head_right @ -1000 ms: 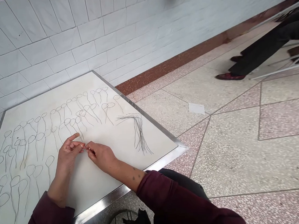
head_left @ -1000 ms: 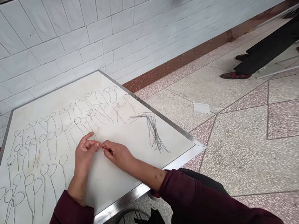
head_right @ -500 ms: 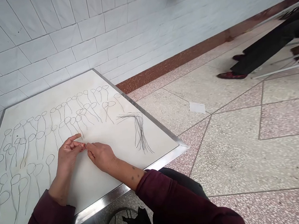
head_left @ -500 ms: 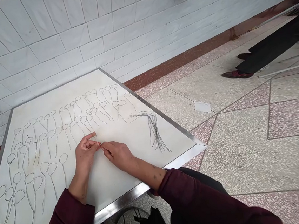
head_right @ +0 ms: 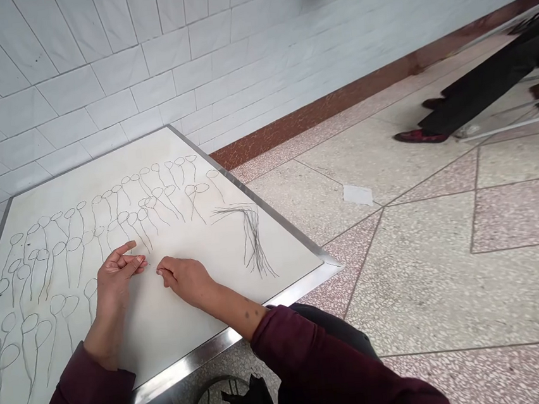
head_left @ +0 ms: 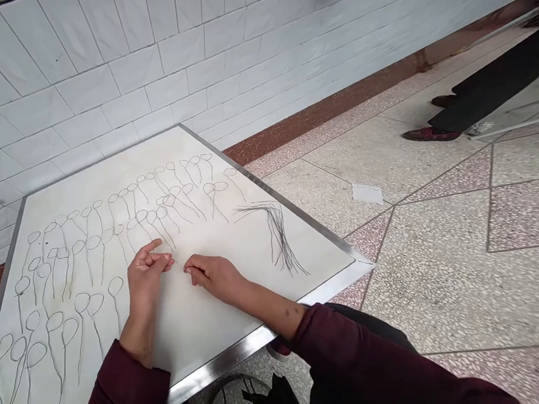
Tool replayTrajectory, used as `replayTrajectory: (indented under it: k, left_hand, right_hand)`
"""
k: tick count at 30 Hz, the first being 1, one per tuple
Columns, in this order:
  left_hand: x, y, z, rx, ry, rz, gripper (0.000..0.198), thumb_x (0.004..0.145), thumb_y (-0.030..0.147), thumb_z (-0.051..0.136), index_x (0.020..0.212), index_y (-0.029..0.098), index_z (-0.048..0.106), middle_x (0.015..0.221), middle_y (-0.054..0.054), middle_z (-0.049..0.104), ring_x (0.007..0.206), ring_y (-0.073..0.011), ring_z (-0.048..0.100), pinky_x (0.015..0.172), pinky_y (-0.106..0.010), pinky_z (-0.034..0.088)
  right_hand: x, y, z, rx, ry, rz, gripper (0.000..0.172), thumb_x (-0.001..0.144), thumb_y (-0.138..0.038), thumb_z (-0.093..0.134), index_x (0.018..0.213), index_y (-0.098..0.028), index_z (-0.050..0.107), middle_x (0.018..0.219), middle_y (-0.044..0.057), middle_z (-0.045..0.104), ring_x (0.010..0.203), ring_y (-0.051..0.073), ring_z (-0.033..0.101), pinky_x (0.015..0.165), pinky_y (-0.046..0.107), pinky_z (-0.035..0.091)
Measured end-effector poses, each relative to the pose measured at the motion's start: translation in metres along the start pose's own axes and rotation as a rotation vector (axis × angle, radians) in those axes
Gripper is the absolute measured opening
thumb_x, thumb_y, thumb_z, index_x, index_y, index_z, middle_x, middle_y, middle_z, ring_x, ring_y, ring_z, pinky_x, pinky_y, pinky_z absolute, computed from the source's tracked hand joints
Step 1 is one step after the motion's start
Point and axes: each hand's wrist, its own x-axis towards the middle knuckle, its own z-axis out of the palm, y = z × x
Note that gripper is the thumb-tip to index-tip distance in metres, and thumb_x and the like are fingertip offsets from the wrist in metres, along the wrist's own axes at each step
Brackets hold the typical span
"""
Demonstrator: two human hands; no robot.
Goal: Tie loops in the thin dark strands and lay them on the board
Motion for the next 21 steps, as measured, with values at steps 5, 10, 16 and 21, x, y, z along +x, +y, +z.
replayTrajectory:
  k: [5, 10, 16, 21]
  left_hand:
    - [0.001, -0.003, -0.003, -0.029, 0.077, 0.021, 0.048, 0.068, 0.036, 0.078, 0.111, 0.019, 0.066, 0.078, -0.002, 0.069, 0.079, -0.0193, 0.068, 0.078, -0.036, 0.052]
    - [0.000, -0.003, -0.001, -0.005, 0.068, 0.023, 0.047, 0.070, 0.037, 0.077, 0.112, 0.019, 0.065, 0.079, -0.003, 0.068, 0.080, -0.0194, 0.067, 0.076, -0.034, 0.051]
    - [-0.002, -0.001, 0.006, 0.030, -0.011, -0.014, 0.047, 0.070, 0.037, 0.077, 0.112, 0.019, 0.065, 0.075, -0.001, 0.066, 0.079, -0.0192, 0.067, 0.077, -0.035, 0.051]
    - [-0.003, 0.001, 0.009, 0.043, -0.059, -0.043, 0.049, 0.071, 0.038, 0.076, 0.114, 0.019, 0.063, 0.075, -0.001, 0.066, 0.080, -0.0205, 0.068, 0.076, -0.035, 0.052]
  right_hand:
    - [0.001, 0.006, -0.007, 0.211, -0.096, 0.048, 0.019, 0.095, -0.026, 0.044, 0.093, -0.021, 0.063, 0.074, -0.001, 0.068, 0.068, 0.013, 0.062, 0.061, 0.024, 0.046]
    - [0.000, 0.008, -0.015, 0.235, -0.181, 0.018, 0.020, 0.094, -0.024, 0.044, 0.093, -0.021, 0.064, 0.075, -0.001, 0.068, 0.069, 0.013, 0.063, 0.063, 0.024, 0.048]
    - [0.004, 0.003, -0.003, -0.164, -0.052, -0.117, 0.014, 0.095, -0.024, 0.051, 0.105, -0.020, 0.061, 0.071, -0.003, 0.069, 0.064, 0.013, 0.062, 0.062, 0.024, 0.042]
    - [0.005, 0.009, 0.007, -0.329, 0.060, -0.166, 0.017, 0.097, -0.021, 0.046, 0.105, -0.017, 0.061, 0.067, -0.001, 0.067, 0.060, 0.012, 0.060, 0.056, 0.022, 0.038]
